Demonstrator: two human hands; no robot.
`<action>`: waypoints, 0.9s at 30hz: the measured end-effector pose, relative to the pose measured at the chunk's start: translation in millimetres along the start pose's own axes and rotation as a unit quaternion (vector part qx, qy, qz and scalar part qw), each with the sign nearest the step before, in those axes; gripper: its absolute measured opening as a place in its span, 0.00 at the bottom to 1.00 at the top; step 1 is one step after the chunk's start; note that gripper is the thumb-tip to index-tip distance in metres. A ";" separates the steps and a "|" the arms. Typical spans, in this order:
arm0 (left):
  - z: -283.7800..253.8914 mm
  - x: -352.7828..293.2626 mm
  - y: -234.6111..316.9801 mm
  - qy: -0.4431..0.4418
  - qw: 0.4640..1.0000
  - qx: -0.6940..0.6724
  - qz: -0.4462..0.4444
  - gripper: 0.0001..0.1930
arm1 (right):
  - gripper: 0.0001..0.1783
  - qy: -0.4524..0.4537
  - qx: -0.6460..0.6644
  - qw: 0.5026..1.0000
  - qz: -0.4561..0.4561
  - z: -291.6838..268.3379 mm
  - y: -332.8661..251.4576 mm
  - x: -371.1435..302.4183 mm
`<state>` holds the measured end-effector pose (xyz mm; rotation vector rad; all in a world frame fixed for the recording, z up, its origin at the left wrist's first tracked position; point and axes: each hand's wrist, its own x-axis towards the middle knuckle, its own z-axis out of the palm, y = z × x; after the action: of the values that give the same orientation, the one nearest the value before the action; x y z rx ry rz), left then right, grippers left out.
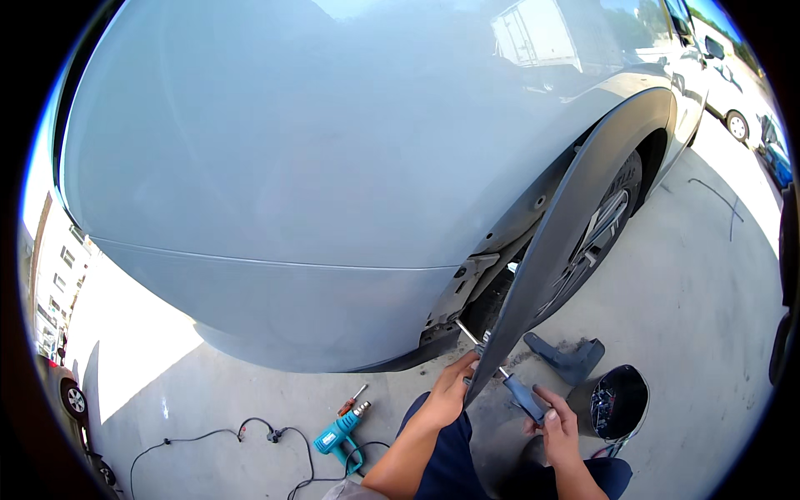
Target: The person removes a plastic trim piece from the front wheel arch of a car. They use a screwdriver to pry the trim loose and then pull it away from the vehicle.
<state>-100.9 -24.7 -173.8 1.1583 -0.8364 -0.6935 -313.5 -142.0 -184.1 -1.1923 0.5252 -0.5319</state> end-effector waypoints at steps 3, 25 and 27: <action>-6.7 2.2 -1.0 -0.015 0.998 0.019 -0.063 0.46 | 0.26 -0.010 -0.037 0.999 0.023 -1.2 -5.6 2.6; -4.9 4.1 14.4 0.035 0.997 0.045 -0.046 0.24 | 0.27 0.042 0.023 0.997 0.067 -3.1 23.6 3.1; -5.7 3.5 14.4 0.043 0.997 0.029 -0.055 0.23 | 0.20 0.040 -0.183 0.979 -0.084 16.9 0.1 5.0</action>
<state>-93.5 -21.0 -160.3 1.2847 -0.7292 -0.7082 -298.9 -133.0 -180.0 -1.5811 0.6116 -0.6467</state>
